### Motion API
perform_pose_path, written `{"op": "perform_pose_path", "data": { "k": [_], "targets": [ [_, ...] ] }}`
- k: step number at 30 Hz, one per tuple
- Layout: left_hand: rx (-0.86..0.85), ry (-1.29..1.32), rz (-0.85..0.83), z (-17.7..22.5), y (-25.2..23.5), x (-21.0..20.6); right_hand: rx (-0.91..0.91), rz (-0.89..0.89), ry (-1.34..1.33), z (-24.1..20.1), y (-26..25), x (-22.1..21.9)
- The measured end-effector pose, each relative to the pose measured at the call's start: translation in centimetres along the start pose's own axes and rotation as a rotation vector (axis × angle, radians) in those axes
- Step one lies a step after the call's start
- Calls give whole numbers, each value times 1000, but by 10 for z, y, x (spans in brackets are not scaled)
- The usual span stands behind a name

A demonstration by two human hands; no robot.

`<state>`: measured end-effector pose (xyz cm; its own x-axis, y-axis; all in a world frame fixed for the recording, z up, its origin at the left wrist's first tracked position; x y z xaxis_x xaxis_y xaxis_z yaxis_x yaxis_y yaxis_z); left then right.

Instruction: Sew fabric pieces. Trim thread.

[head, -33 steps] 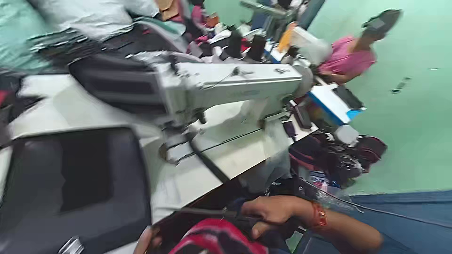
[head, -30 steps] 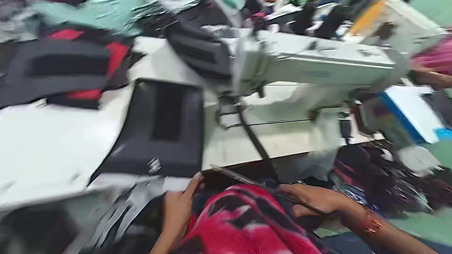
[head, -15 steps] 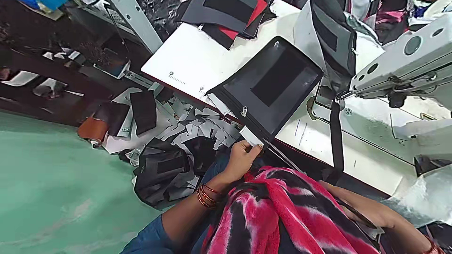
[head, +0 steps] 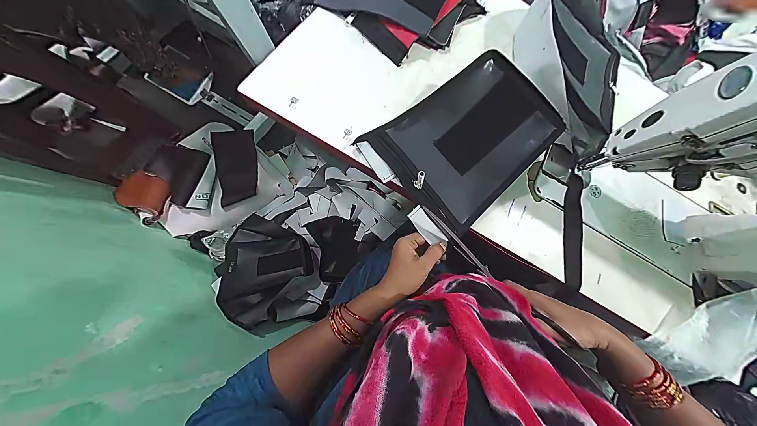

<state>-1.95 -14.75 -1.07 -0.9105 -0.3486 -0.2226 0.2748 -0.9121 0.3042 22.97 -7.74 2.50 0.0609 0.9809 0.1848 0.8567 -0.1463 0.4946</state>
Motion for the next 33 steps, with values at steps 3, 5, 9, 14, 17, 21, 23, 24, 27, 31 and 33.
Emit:
{"op": "perform_pose_path", "data": {
  "k": [3,5,9,14,17,21,23,24,27,31,33],
  "targets": [
    [2,-19,-7,1,1,-2,8,-12,-57,-7,-5,0],
    [-12,-21,3,-1,0,-2,-5,-27,-69,-8,-8,1],
    [-24,-12,14,-4,-1,-1,9,-48,-38,-12,-10,5],
    [-18,1,5,-2,-1,-3,-22,-74,-19,-13,-14,7],
    [-17,-4,-16,-2,-1,-3,-37,-81,-30,-13,-17,6],
    [-37,-13,-19,-2,-1,-3,6,-78,-33,-6,-18,4],
    [-45,-19,-21,-4,-2,-2,20,-43,-24,-4,-19,3],
    [-48,-19,-20,-4,-2,-2,28,-27,-21,-3,-19,2],
    [-48,-11,-18,-3,-2,-3,48,12,-46,0,-19,-1],
    [-46,-11,-17,-5,-2,-2,32,67,-59,0,-19,-3],
    [-24,-19,-20,-6,-2,-2,57,92,-68,1,-18,-4]
  ]
}}
Point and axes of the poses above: each hand's wrist, its own y-axis away from the middle knuckle, its own x-axis out of the back of the hand, z = x × y, the point moved 5 cm from there along -y, towards the middle knuckle
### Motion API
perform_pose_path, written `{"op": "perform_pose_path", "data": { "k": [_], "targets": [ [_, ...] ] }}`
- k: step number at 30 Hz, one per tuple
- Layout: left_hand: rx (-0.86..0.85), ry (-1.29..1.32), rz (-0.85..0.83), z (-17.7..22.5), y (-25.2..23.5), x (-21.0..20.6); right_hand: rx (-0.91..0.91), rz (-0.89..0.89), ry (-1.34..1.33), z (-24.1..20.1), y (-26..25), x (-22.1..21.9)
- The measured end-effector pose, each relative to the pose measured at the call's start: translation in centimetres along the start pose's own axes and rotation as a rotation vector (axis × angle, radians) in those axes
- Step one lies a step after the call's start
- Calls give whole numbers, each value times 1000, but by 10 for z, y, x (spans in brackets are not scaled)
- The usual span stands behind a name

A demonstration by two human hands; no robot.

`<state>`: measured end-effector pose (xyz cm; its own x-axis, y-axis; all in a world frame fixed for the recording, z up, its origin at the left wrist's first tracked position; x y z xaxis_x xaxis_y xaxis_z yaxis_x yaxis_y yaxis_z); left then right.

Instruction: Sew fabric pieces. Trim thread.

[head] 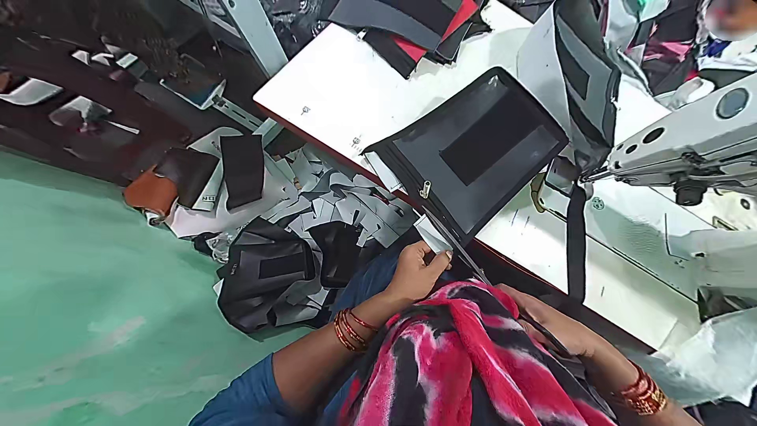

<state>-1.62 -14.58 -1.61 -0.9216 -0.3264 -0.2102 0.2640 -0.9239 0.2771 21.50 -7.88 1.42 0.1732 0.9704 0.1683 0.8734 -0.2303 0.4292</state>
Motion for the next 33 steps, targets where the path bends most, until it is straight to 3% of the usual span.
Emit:
{"op": "perform_pose_path", "data": {
  "k": [14,19,26,33],
  "targets": [
    [-29,-43,11,0,-3,5,11,72,-10,1,3,-6],
    [-61,-106,79,4,-10,15,61,-9,12,-7,6,-12],
    [-84,-51,43,4,-8,9,-44,-13,76,-20,-4,-12],
    [-107,-37,49,2,-8,9,17,28,57,-9,-7,-11]
  ]
}}
Point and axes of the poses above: each hand's wrist, its own y-axis away from the middle knuckle, its own x-axis out of the back of the hand, z = x × y, the point moved 5 cm from there along -y, towards the middle knuckle
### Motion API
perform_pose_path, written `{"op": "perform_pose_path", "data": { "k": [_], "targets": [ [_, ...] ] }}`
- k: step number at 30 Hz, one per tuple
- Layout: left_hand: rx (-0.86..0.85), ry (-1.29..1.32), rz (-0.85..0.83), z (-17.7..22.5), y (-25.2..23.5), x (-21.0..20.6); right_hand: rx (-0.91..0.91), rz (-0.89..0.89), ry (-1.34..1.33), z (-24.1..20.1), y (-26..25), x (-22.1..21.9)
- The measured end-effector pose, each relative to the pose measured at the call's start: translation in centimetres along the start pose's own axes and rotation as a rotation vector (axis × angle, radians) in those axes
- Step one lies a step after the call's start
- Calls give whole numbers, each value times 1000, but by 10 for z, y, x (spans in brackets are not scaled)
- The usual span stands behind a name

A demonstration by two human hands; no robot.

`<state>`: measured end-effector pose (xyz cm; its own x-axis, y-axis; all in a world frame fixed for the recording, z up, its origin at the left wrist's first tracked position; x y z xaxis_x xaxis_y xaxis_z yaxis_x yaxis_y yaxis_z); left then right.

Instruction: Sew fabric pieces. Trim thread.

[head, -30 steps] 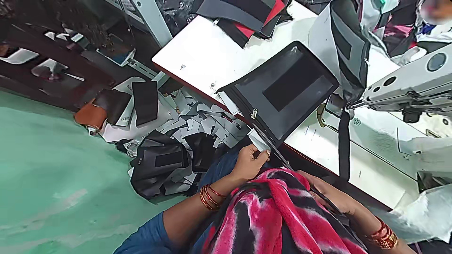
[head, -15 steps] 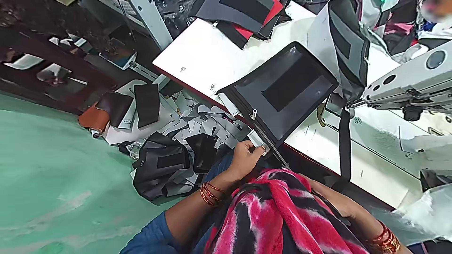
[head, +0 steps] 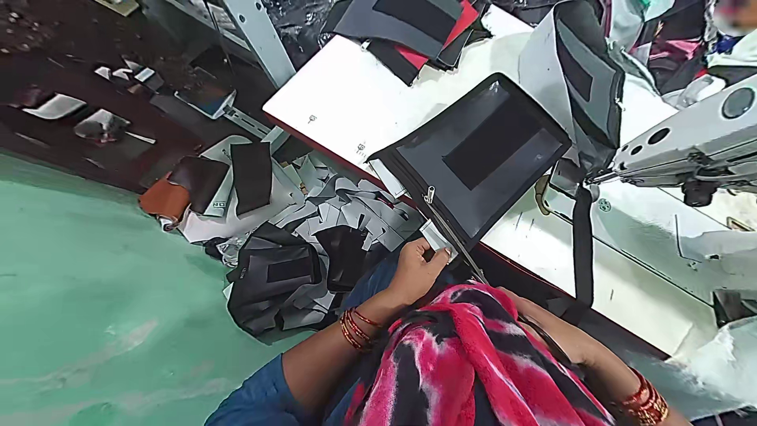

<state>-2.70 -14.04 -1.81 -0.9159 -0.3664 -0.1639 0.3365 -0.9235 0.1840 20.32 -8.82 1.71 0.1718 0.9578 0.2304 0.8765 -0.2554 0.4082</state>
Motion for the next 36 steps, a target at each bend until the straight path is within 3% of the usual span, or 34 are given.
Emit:
{"op": "perform_pose_path", "data": {
  "k": [12,18,27,36],
  "targets": [
    [14,-36,-7,-1,-5,4,-56,94,-92,9,1,0],
    [-48,-55,156,11,-21,27,-40,108,-83,8,2,-1],
    [-100,-141,173,10,-21,25,-122,192,-98,7,4,-3],
    [-96,-67,192,10,-19,21,-146,199,-100,2,5,-6]
  ]
}}
Point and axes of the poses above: each hand's wrist, its own y-axis away from the middle knuckle, its own x-axis out of the back of the hand, z = x × y, the point moved 5 cm from there along -y, towards the middle knuckle
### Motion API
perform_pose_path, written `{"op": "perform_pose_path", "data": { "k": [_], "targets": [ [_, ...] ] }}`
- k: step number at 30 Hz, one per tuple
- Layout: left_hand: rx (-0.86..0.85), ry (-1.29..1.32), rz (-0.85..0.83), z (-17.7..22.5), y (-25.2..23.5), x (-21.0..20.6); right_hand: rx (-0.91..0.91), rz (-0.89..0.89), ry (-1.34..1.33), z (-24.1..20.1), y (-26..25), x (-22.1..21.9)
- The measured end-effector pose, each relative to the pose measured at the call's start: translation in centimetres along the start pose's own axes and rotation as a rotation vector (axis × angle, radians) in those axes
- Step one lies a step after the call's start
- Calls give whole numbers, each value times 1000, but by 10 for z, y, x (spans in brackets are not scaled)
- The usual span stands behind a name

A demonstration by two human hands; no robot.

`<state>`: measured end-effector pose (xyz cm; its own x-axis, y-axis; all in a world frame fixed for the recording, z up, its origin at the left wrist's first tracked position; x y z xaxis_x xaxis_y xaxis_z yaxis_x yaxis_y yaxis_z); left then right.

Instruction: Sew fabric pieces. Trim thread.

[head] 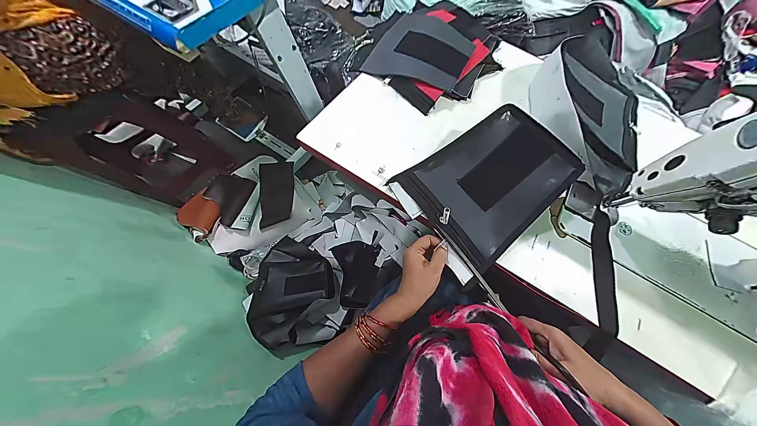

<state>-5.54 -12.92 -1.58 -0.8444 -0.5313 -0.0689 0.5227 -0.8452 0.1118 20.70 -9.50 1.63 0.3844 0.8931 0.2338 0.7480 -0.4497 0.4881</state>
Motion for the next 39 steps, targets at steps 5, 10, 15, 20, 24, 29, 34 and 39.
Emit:
{"op": "perform_pose_path", "data": {
  "k": [5,10,15,20,24,29,34,39],
  "targets": [
    [7,20,9,-1,0,-1,-11,16,11,2,0,1],
    [6,36,13,-2,-1,-1,15,28,58,2,-1,4],
    [-2,37,20,0,0,-2,5,69,116,1,-2,8],
    [-14,23,-1,2,2,2,43,1,316,2,-2,17],
    [-68,-177,-101,-4,-2,23,-47,-153,292,4,6,27],
    [43,-208,-34,3,-30,55,36,-292,245,-10,13,32],
    [193,44,84,20,-47,47,13,-397,173,-32,3,37],
    [92,52,123,23,-37,44,-101,-423,163,-40,-8,39]
  ]
}}
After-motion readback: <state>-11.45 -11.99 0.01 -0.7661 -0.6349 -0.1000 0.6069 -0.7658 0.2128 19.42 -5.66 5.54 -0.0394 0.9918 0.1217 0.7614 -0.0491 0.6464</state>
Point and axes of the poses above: each hand's wrist, its own y-axis away from the middle knuckle, its own x-axis out of the back of the hand, z = x × y, the point moved 5 cm from there along -y, towards the middle knuckle
